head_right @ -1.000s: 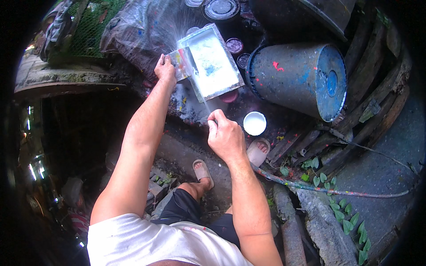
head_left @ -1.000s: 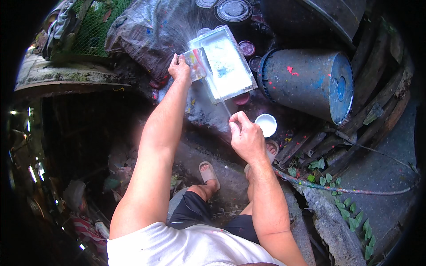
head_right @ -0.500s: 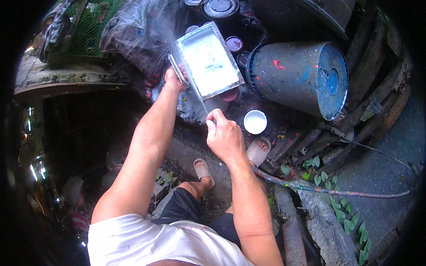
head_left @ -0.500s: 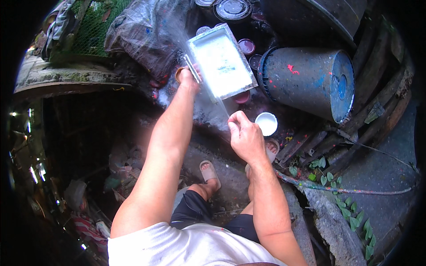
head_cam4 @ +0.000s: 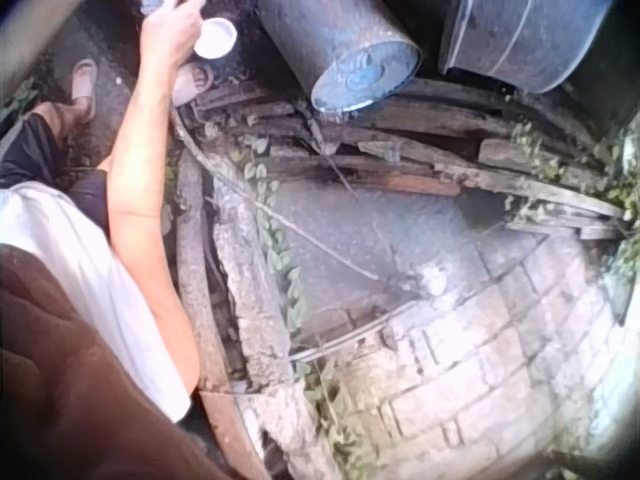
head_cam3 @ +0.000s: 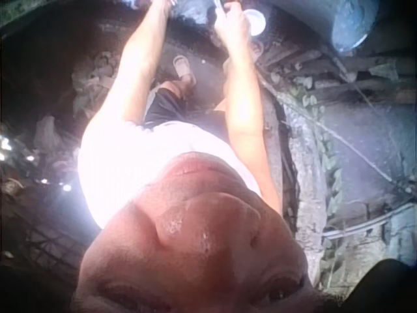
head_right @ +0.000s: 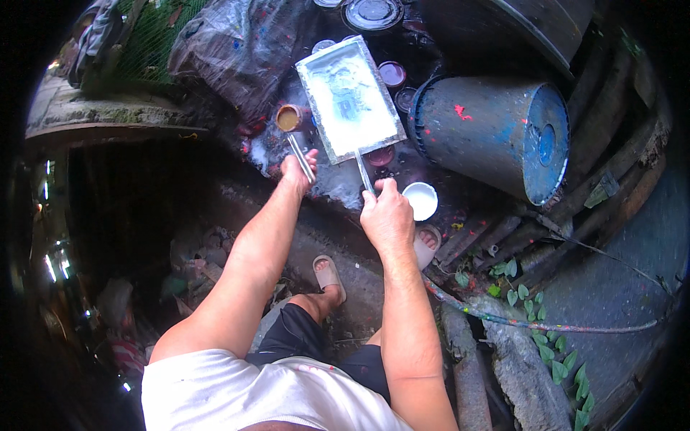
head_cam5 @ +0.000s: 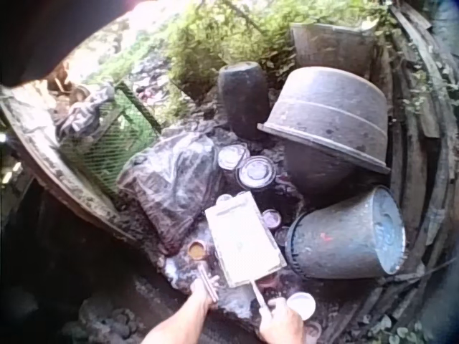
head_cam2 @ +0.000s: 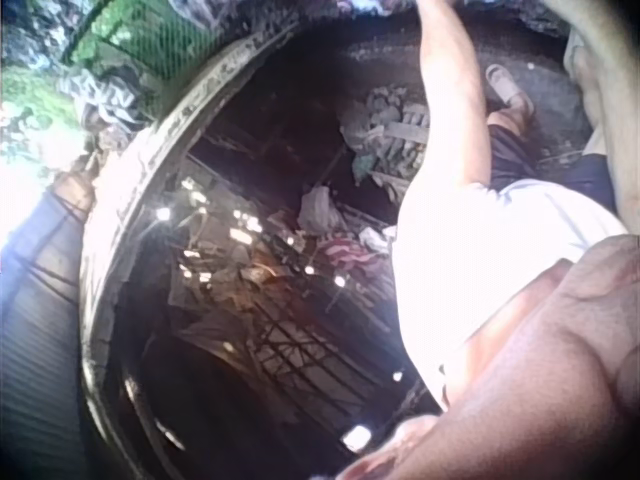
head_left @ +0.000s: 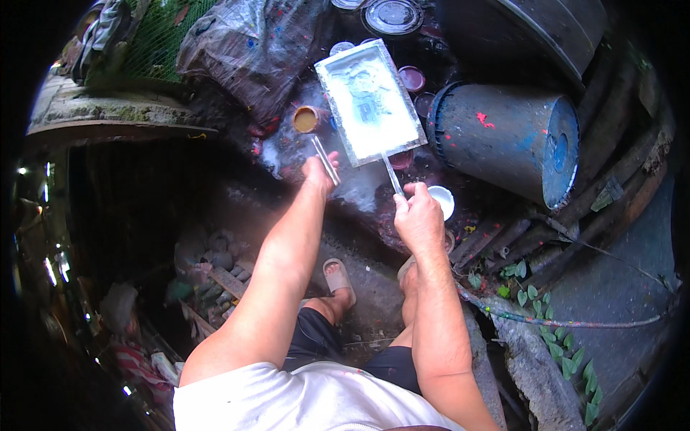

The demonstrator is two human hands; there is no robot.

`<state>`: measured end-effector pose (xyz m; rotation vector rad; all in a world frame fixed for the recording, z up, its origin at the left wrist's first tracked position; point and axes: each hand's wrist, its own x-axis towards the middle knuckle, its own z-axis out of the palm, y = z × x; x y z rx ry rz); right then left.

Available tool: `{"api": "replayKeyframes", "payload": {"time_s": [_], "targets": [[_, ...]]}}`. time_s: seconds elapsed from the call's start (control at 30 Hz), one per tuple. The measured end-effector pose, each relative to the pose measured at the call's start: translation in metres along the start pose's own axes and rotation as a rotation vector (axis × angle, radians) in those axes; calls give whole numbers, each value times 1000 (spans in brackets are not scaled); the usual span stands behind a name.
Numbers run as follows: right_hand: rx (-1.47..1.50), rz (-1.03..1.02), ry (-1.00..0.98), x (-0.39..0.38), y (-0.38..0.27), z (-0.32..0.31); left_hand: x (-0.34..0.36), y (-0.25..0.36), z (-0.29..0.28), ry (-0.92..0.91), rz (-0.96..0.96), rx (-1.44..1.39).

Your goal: The person applies a white paste to a rectangular screen frame using a small spatula, spreads it evenly, then rinses the screen with water from a hose. The person handles the screen frame, paste container, spatula, and hose throughout the process.

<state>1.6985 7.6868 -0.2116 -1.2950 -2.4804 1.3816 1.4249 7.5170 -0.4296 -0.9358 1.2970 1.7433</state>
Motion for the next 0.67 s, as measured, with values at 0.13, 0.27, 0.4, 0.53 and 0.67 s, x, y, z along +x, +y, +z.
{"api": "replayKeyframes", "payload": {"time_s": [0.13,0.27,0.4,0.53,0.67], "targets": [[-87,71,-62,3,1,-4,-49,-28,25,-122,-114,225],[-91,20,-60,-2,-7,1,-34,-45,21,-447,-37,217],[-76,-79,2,-5,-3,3,-35,-56,36,-296,-79,183],[-78,-102,-8,-7,-6,-7,-65,-45,50,-360,124,377],[-40,-157,47,-8,2,-7,-103,-29,72,-380,307,516]]}}
